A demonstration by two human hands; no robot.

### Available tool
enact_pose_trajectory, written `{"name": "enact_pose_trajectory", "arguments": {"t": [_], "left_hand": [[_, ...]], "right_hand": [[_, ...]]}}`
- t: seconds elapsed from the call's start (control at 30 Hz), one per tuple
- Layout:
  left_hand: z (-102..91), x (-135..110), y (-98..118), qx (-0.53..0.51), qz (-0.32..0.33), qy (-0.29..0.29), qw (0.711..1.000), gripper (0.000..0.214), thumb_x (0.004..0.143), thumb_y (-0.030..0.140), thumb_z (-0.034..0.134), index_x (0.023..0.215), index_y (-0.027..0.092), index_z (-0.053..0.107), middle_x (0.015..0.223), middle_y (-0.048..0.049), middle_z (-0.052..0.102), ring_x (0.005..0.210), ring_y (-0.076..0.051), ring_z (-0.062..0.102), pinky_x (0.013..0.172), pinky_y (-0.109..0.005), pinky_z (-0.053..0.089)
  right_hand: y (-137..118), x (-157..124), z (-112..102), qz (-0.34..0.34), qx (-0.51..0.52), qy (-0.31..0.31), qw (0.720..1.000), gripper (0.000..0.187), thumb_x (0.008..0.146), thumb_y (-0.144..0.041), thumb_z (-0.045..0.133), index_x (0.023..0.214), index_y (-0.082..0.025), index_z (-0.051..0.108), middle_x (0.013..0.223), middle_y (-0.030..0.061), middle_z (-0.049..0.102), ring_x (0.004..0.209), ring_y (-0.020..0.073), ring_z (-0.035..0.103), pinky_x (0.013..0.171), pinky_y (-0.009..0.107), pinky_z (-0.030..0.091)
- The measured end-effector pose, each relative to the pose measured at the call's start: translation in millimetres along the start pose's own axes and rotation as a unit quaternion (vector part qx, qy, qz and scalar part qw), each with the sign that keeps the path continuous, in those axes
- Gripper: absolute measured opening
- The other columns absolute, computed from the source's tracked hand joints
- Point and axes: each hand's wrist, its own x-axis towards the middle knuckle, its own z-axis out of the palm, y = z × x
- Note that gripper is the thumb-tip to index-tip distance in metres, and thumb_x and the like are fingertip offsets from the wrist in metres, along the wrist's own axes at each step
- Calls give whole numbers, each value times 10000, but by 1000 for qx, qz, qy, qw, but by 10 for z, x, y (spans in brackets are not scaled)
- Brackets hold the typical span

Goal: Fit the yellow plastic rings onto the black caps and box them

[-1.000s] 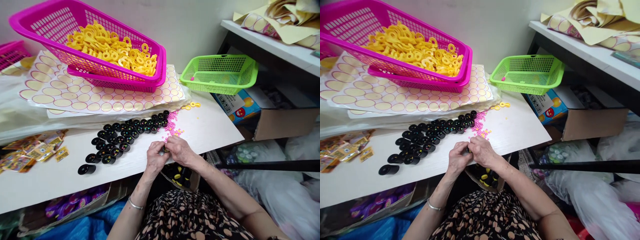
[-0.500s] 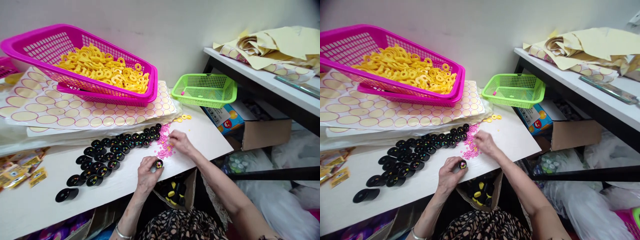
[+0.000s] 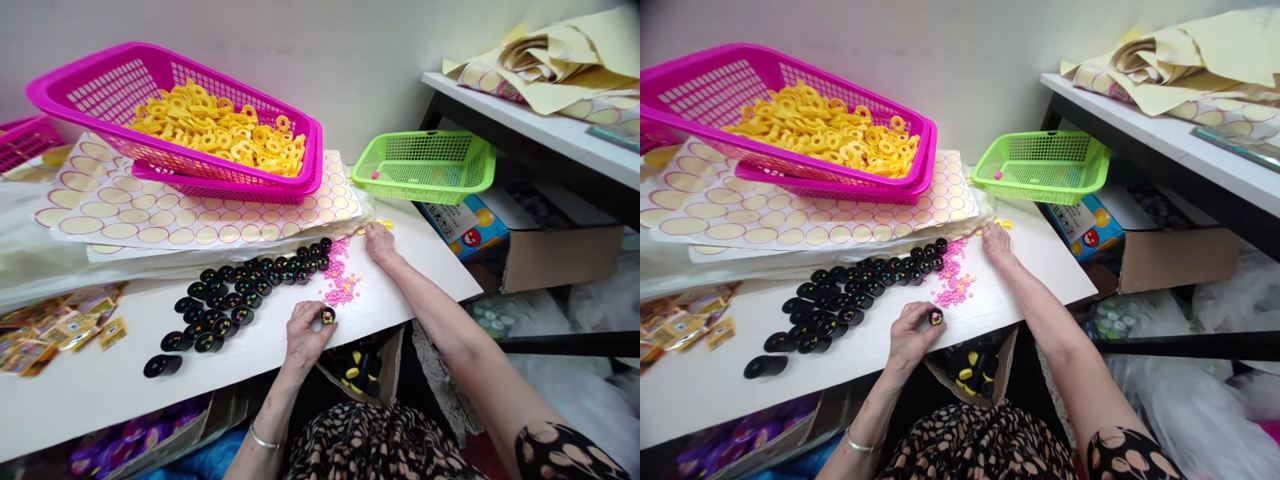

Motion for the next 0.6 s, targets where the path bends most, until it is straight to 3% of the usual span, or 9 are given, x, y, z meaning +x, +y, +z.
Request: {"name": "enact_pose_trajectory", "arguments": {"t": [0.13, 0.2, 0.27, 0.3, 0.33, 0.4, 0.43, 0.5, 0.6], "left_hand": [[-39, -27, 17, -27, 0, 1, 1000, 434, 596, 240, 732, 1011, 192, 612, 996, -74, 616, 977, -226, 542, 820, -380, 480], [-74, -67, 55, -56, 1, 34, 998, 514, 608, 287, 738, 1087, 184, 582, 1102, -107, 580, 1047, -247, 512, 811, -376, 477], [-107, -124, 138, -110, -28, 76, 991, 447, 657, 310, 709, 1069, 176, 596, 1084, -113, 586, 1000, -233, 534, 768, -339, 474], [-120, -154, 196, -150, -59, 86, 983, 381, 688, 317, 686, 1034, 174, 615, 1031, -103, 606, 941, -213, 555, 742, -317, 471], [-131, -180, 263, -196, -100, 81, 972, 323, 714, 324, 663, 999, 174, 633, 968, -88, 625, 878, -190, 570, 720, -296, 467], [-153, -216, 403, -284, -196, 30, 938, 262, 737, 329, 645, 944, 170, 658, 845, -57, 647, 746, -143, 576, 659, -255, 456], [-167, -222, 465, -316, -240, -7, 918, 249, 730, 328, 653, 917, 163, 668, 785, -43, 648, 674, -118, 561, 607, -230, 440], [-200, -215, 556, -351, -305, -68, 883, 226, 699, 318, 685, 841, 142, 681, 661, -16, 622, 539, -70, 489, 494, -185, 369], [-259, -185, 592, -357, -331, -109, 867, 212, 668, 305, 710, 764, 118, 683, 553, 9, 566, 462, -37, 393, 432, -165, 274]], "right_hand": [[-38, -145, -179, 1, 78, 8, 997, 184, 808, -121, 372, 814, -141, 554, 932, 128, 553, 928, 235, 476, 776, 343, 366], [-113, -376, -289, 4, 128, -2, 992, 181, 836, -205, 375, 770, -152, 535, 776, 82, 555, 772, 194, 507, 677, 309, 398], [-225, -734, -389, 1, 214, -50, 975, 212, 847, -297, 396, 720, -169, 507, 622, 17, 509, 583, 138, 484, 560, 264, 396], [-292, -941, -429, 11, 365, -124, 923, 195, 820, -326, 468, 711, -168, 503, 615, 6, 504, 540, 116, 467, 530, 251, 382], [-361, -1150, -461, 28, 482, -208, 851, 203, 778, -351, 545, 703, -167, 503, 620, -1, 511, 504, 96, 448, 503, 241, 364], [-498, -1519, -490, 64, 590, -345, 727, 251, 730, -374, 629, 689, -152, 518, 585, -15, 498, 446, 63, 395, 453, 214, 303], [-559, -1658, -486, 77, 617, -388, 681, 264, 713, -372, 657, 684, -144, 527, 582, -14, 502, 444, 57, 389, 444, 207, 282], [-653, -1829, -448, 104, 650, -423, 623, 274, 688, -360, 694, 679, -132, 542, 563, -19, 498, 439, 47, 371, 429, 197, 252], [-725, -1884, -356, 132, 670, -403, 609, 273, 667, -344, 718, 680, -129, 550, 541, -33, 488, 420, 35, 342, 408, 186, 228]]}}
